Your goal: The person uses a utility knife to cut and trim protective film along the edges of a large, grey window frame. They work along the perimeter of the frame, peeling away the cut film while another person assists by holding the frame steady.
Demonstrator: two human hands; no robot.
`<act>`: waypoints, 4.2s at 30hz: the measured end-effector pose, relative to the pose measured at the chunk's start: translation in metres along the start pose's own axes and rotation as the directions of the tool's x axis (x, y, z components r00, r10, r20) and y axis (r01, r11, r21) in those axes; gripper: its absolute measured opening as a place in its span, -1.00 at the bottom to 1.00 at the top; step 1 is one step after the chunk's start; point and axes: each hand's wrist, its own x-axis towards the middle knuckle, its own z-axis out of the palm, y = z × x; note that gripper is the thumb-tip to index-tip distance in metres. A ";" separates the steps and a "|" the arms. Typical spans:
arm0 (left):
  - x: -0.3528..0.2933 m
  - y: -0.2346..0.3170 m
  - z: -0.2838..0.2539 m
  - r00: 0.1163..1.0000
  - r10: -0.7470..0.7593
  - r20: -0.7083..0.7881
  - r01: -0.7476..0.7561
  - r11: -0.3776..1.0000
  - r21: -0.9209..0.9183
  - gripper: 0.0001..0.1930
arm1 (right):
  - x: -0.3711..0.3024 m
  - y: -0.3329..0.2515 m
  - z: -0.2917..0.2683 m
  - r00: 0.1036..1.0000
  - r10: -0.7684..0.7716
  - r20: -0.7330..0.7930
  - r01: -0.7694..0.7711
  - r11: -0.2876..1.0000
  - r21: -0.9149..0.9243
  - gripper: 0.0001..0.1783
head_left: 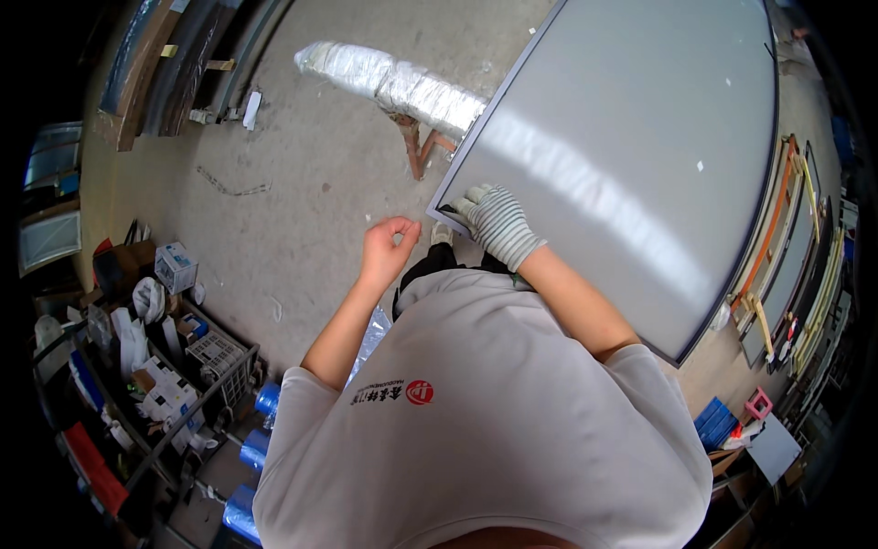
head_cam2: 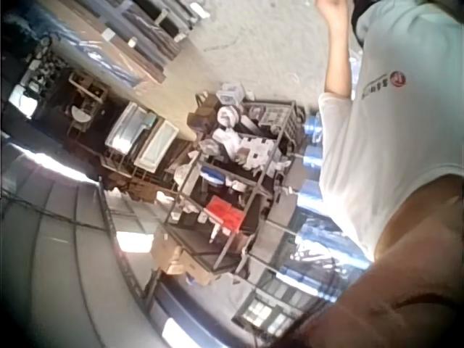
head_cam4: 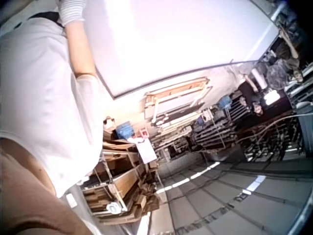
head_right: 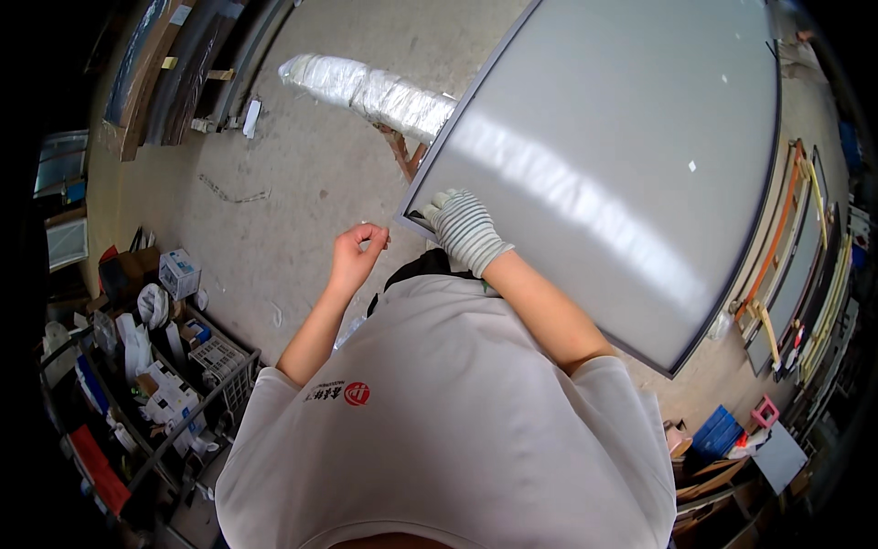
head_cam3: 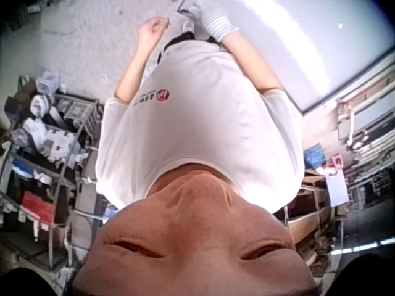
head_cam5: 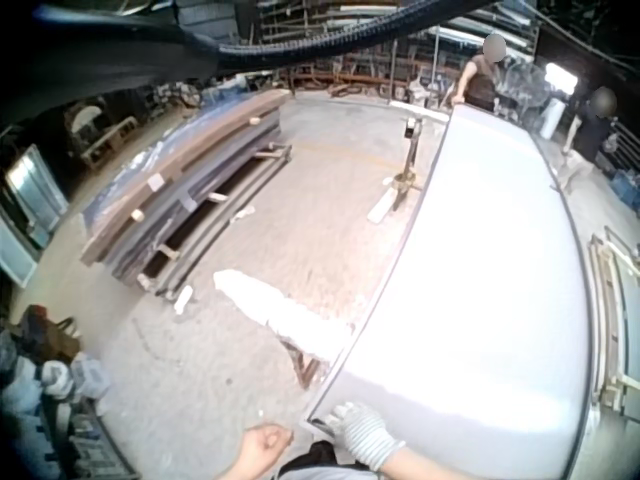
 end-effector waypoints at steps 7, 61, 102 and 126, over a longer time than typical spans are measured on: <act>-0.003 -0.006 0.002 1.000 0.031 0.005 -0.031 0.999 0.015 -0.80 | 0.017 -0.002 -0.017 0.982 0.090 0.167 -0.104 0.991 0.079 -0.78; -0.002 0.079 -0.005 0.811 0.581 -0.070 -0.577 0.814 0.072 -0.89 | -0.029 -0.067 -0.054 0.967 0.067 0.245 -0.074 0.997 0.021 -0.75; 0.007 0.104 0.006 0.603 0.695 0.391 -0.775 0.627 0.081 -0.93 | -0.030 -0.046 0.025 0.978 -0.192 0.085 0.169 0.960 0.221 -0.78; 0.009 0.103 0.012 0.623 0.682 0.383 -0.745 0.666 0.026 -0.94 | -0.019 -0.039 0.047 0.980 -0.074 -0.184 0.180 0.727 0.662 -0.83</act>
